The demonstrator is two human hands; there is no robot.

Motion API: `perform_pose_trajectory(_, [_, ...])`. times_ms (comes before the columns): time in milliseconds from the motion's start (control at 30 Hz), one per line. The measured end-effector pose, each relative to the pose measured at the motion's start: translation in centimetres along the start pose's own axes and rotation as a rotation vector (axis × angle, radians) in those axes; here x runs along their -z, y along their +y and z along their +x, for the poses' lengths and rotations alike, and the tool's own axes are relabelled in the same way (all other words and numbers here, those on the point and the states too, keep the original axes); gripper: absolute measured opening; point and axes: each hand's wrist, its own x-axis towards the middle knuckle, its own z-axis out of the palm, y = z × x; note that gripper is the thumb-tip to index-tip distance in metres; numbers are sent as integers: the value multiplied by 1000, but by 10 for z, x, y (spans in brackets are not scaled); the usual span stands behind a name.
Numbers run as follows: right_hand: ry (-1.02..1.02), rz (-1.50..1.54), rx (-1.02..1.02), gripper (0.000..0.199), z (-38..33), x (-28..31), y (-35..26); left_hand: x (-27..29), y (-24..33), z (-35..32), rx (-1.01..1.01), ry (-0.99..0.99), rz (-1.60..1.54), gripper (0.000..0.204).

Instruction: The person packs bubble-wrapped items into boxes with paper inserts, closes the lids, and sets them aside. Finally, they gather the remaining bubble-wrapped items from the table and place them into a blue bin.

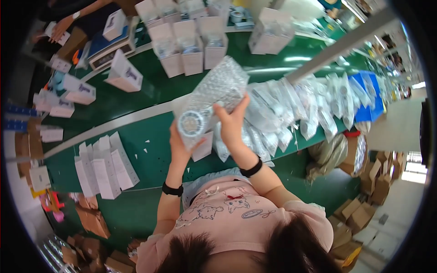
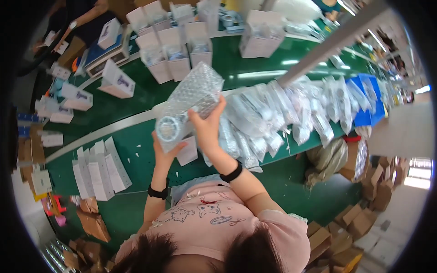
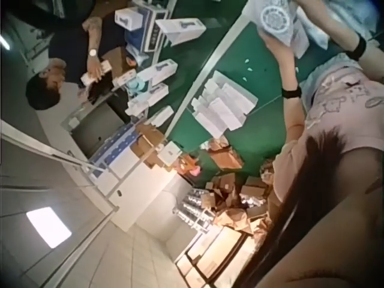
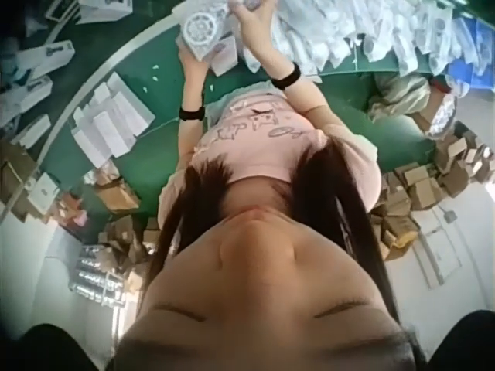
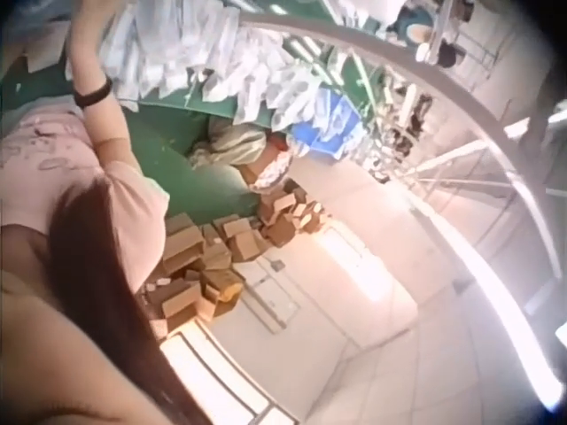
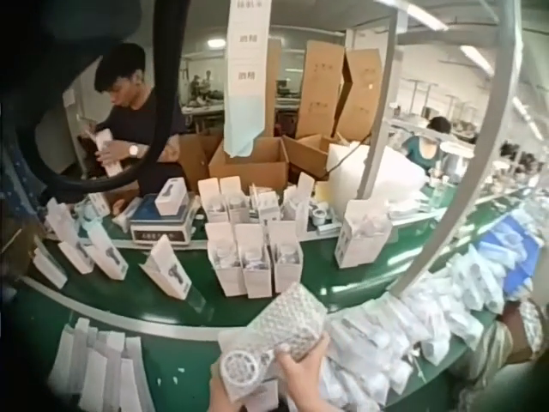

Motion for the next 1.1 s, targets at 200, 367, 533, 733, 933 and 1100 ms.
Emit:
perform_pose_trajectory(200, [-34,-379,364,69,12,30,10,-32,-7,-17,-187,196,134,79])
perform_pose_trajectory(367, [-612,-489,312,63,3,49,-16,-48,5,-23,-100,148,145,76])
perform_pose_trajectory(533, [-305,-293,91,58,8,59,-37,-52,20,-13,-405,207,27,75])
perform_pose_trajectory(733, [-597,-917,614,42,19,79,-20,-67,22,-18,-440,269,-1,75])
perform_pose_trajectory(933, [-89,-569,452,18,68,184,10,-51,-6,-28,-334,401,94,74])
perform_pose_trajectory(1100, [232,-1746,226,22,192,298,26,-46,-15,-28,-59,372,31,76])
